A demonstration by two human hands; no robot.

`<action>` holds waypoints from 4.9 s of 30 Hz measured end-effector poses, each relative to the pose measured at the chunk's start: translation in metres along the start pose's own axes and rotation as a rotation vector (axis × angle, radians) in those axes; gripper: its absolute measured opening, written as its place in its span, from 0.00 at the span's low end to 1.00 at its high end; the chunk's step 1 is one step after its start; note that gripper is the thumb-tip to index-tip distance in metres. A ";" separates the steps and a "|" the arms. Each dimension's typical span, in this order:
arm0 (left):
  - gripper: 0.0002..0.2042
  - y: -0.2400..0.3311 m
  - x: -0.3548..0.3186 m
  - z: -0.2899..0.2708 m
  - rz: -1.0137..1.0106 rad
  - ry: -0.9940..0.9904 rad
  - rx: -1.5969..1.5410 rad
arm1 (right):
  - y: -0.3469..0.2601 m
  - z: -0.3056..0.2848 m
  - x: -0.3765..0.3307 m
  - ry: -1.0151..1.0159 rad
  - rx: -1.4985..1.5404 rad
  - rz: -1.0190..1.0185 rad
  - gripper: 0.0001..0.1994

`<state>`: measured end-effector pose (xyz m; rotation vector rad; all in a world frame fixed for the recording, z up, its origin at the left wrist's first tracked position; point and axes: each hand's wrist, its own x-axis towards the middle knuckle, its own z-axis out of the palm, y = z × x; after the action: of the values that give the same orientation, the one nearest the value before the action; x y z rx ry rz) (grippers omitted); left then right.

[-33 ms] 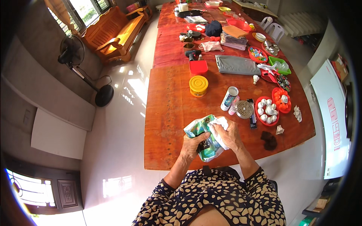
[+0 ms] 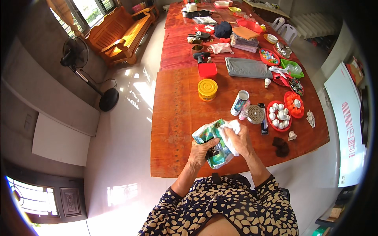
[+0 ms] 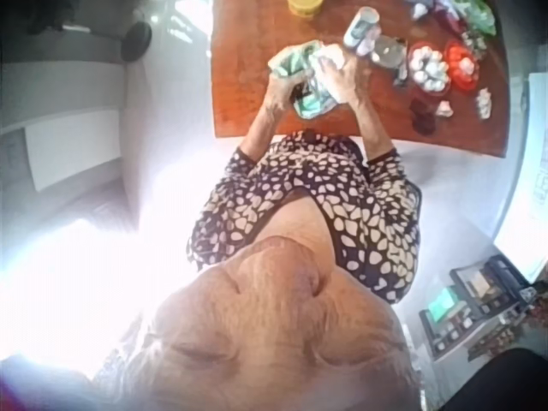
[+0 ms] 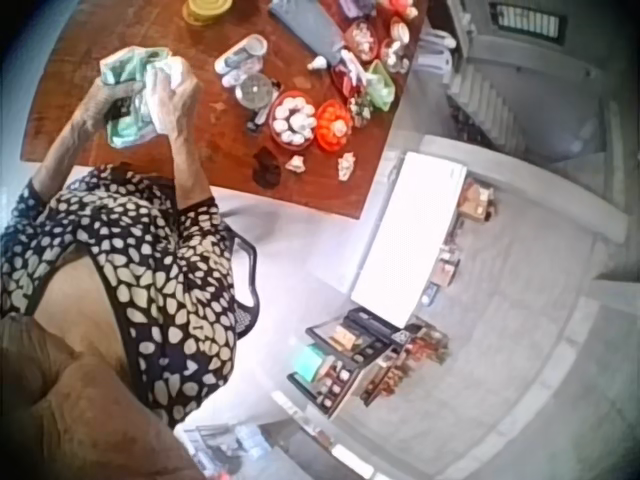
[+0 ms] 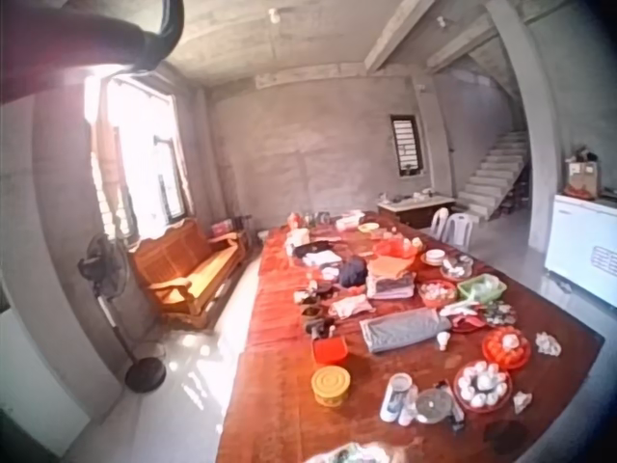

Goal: The person wipes several small household items on a wooden table using a white cloth. They clean a metal strainer, a small plastic container, a cylindrical canister, a rectangular box, and a yellow-lidded container, handling each item one at a time and wiping all visible surfaces.

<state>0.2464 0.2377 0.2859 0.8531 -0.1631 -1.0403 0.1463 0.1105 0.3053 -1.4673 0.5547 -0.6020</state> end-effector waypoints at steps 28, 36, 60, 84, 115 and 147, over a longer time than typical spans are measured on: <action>0.13 -0.002 -0.010 -0.014 0.388 -0.283 1.126 | -0.027 -0.029 0.014 -0.412 -0.637 0.190 0.09; 0.13 -0.009 0.000 -0.009 0.297 0.128 0.352 | -0.033 -0.005 0.004 -0.069 -0.547 -0.497 0.19; 0.14 0.020 0.014 -0.013 0.189 0.480 -0.439 | 0.015 -0.014 -0.018 0.061 -0.642 -0.340 0.20; 0.15 -0.052 0.079 -0.026 -0.110 0.293 -0.227 | 0.074 -0.062 0.018 -0.152 0.392 0.601 0.12; 0.47 -0.248 0.324 -0.128 -0.215 0.571 0.780 | 0.235 -0.116 0.015 -0.280 -0.117 0.782 0.31; 0.18 0.072 -0.157 -0.567 -0.341 0.901 0.826 | 0.380 0.354 -0.011 -0.092 -1.374 -0.056 0.26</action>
<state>0.4960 0.6883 -0.0070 2.0784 0.3602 -0.7895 0.3910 0.3832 -0.0632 -2.7765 0.9243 -0.1168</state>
